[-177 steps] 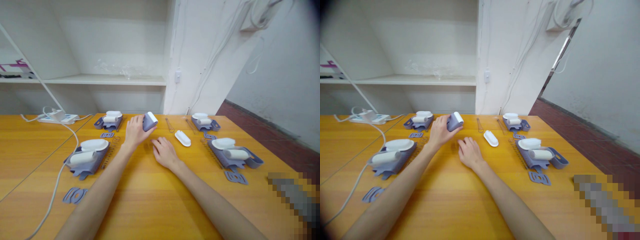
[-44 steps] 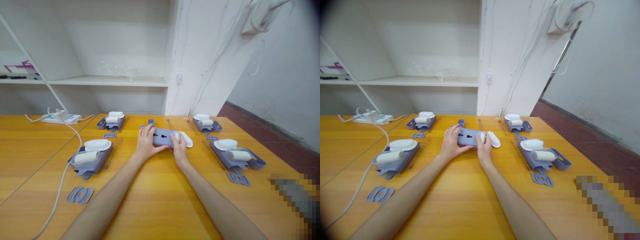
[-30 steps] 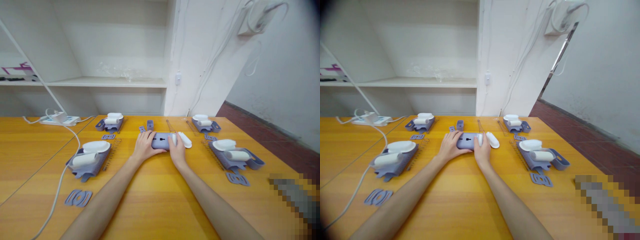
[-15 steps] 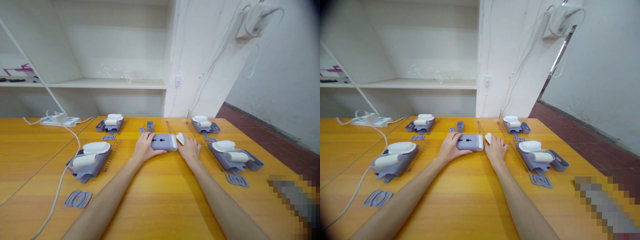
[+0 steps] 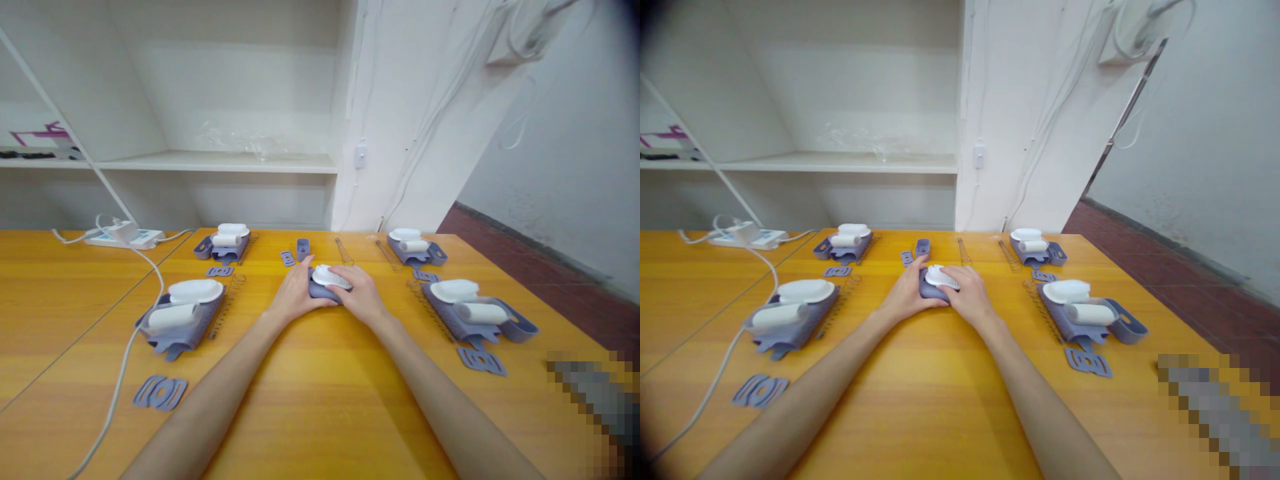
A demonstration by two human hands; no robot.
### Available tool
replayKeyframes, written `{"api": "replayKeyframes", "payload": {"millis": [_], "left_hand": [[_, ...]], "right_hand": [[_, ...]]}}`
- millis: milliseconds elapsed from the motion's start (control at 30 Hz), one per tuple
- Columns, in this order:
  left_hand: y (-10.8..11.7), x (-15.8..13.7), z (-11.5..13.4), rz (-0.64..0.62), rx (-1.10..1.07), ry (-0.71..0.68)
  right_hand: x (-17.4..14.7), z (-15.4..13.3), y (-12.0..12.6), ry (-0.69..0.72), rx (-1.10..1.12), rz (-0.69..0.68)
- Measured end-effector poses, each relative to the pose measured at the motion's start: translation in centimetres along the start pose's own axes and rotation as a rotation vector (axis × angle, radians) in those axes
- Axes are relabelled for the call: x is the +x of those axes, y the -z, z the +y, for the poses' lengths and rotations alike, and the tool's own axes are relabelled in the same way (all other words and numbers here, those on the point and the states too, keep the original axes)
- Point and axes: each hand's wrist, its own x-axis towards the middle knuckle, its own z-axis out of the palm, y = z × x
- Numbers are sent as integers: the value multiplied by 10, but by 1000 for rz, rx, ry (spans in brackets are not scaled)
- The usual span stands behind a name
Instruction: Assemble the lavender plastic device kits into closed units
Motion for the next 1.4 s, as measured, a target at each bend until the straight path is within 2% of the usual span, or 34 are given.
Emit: {"api": "replayKeyframes", "payload": {"millis": [367, 567, 733, 833, 933, 1033, 1167, 1267, 1400], "left_hand": [[-2, -2, 1, 4, 36, -16], [-1, -1, 2, -11, 69, 18], [3, -6, 10, 18, 137, 90], [5, -15, 20, 49, 262, 210], [6, -24, 29, 11, 340, 278], [7, -28, 32, -23, 360, 258], [6, -26, 29, -44, 272, 173], [4, -27, 30, -36, 219, 206], [2, -30, 38, -2, 286, 294]], "right_hand": [[12, -11, -17, -45, 10, -98], [7, -14, -10, -16, -107, -113], [-6, -2, -1, -67, -222, -36], [-15, 14, 2, -134, -128, -7], [-21, 26, 3, -175, 14, -32], [-22, 30, 4, -185, 75, -46], [-23, 28, 6, -175, 82, -66], [-25, 25, 7, -169, 60, -100], [-27, 21, 7, -184, 20, -119]]}}
